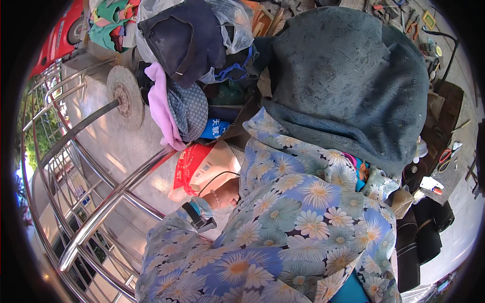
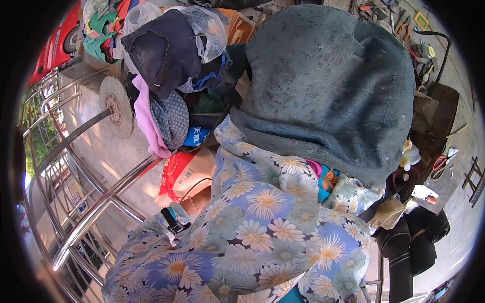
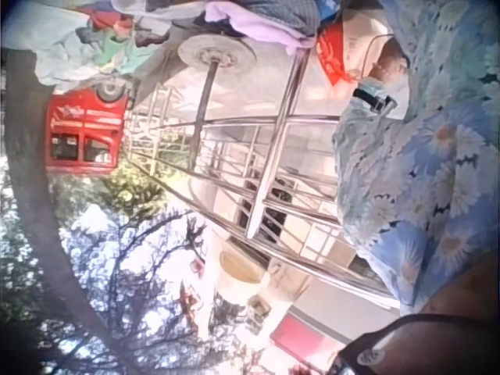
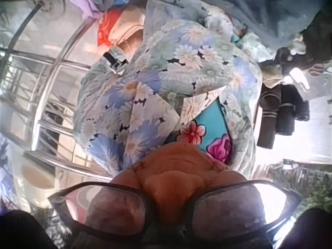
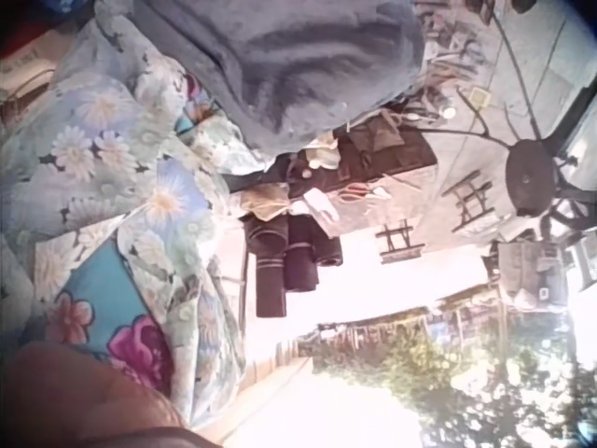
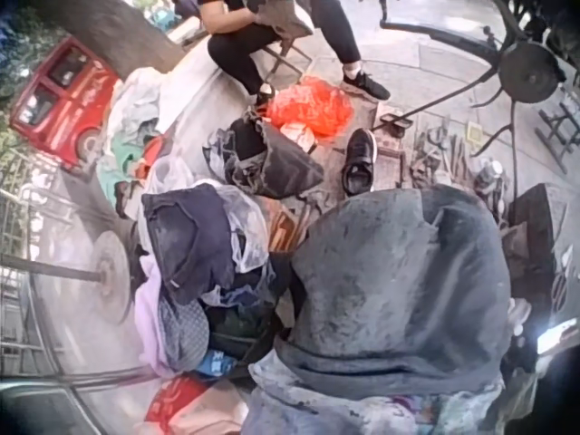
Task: Applying glue to a shoe sole and handling payment at a repair stall.
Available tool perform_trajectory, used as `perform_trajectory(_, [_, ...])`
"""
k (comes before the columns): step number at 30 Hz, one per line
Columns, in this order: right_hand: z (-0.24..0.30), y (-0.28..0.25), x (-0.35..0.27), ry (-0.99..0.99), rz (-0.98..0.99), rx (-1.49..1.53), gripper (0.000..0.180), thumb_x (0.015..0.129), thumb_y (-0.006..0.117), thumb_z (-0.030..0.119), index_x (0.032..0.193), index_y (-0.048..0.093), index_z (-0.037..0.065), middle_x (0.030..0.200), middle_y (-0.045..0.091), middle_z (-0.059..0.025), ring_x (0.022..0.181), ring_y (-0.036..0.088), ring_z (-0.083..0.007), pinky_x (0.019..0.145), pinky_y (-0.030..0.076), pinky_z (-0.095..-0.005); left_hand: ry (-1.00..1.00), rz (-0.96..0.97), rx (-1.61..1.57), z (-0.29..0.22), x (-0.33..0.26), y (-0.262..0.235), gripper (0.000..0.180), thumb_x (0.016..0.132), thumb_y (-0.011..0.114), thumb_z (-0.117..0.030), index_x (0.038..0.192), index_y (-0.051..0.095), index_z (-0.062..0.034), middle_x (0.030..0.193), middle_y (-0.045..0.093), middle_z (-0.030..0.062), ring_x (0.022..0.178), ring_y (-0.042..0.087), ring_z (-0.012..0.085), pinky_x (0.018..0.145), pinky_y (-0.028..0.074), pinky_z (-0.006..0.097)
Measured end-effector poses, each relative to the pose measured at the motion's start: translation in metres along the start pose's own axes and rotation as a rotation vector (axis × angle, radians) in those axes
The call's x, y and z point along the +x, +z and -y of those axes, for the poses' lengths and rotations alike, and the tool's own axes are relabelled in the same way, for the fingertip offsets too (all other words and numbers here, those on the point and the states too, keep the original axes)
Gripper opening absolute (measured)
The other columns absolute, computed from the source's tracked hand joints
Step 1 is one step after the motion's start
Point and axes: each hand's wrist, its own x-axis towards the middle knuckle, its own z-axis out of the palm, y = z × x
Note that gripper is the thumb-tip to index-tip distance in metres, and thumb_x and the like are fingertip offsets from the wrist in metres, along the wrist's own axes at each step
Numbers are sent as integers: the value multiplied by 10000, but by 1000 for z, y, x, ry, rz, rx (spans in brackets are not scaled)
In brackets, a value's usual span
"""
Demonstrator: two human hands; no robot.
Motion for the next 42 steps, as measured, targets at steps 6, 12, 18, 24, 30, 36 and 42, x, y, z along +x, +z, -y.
perform_trajectory(6, [-3,10,6,-3,206,3,267,779,581,157,990,575,-6,898,623,-114,864,582,-217,775,427,-298,-66,-134,134,42,-3,-92,334,842,516,-296,1050,586,-44,902,589,49,797,576,134,562,519,276])
perform_trajectory(12, [-10,13,9,3,365,-14,261,766,590,164,963,581,-7,871,622,-117,837,582,-215,752,428,-303,115,-209,262,-18,-9,-136,291,846,534,-251,1043,587,-43,888,593,48,794,574,138,655,500,266])
perform_trajectory(18, [-17,29,3,16,474,18,257,753,599,172,935,586,-8,843,621,-120,810,582,-214,729,430,-307,407,-185,641,-11,6,-102,416,811,581,-245,1156,512,-24,1113,558,184,1019,537,300,891,412,338])
perform_trajectory(24, [-27,53,-11,27,578,84,253,740,608,179,908,592,-9,816,620,-123,783,583,-212,707,432,-312,503,132,917,102,14,-77,343,813,529,-258,1084,564,-51,1060,594,144,945,561,252,800,441,345])
perform_trajectory(30, [-32,72,-7,0,692,111,250,727,618,187,881,598,-10,788,619,-126,756,583,-210,684,434,-317,655,149,1226,260,1,-126,321,870,396,-234,1081,557,-53,1042,600,112,890,567,142,711,451,338])
perform_trajectory(36, [-42,94,-2,-35,768,156,249,714,627,194,854,604,-11,760,618,-129,729,583,-209,661,436,-322,308,419,864,42,-16,-48,227,797,525,-200,931,643,-60,950,640,118,878,590,272,788,445,334])
perform_trajectory(42, [-47,102,18,-97,824,167,249,701,636,202,826,610,-11,733,617,-132,702,583,-207,639,437,-327,12,778,762,-52,-71,-83,237,773,539,-180,926,626,-22,750,637,123,659,574,172,635,428,293])
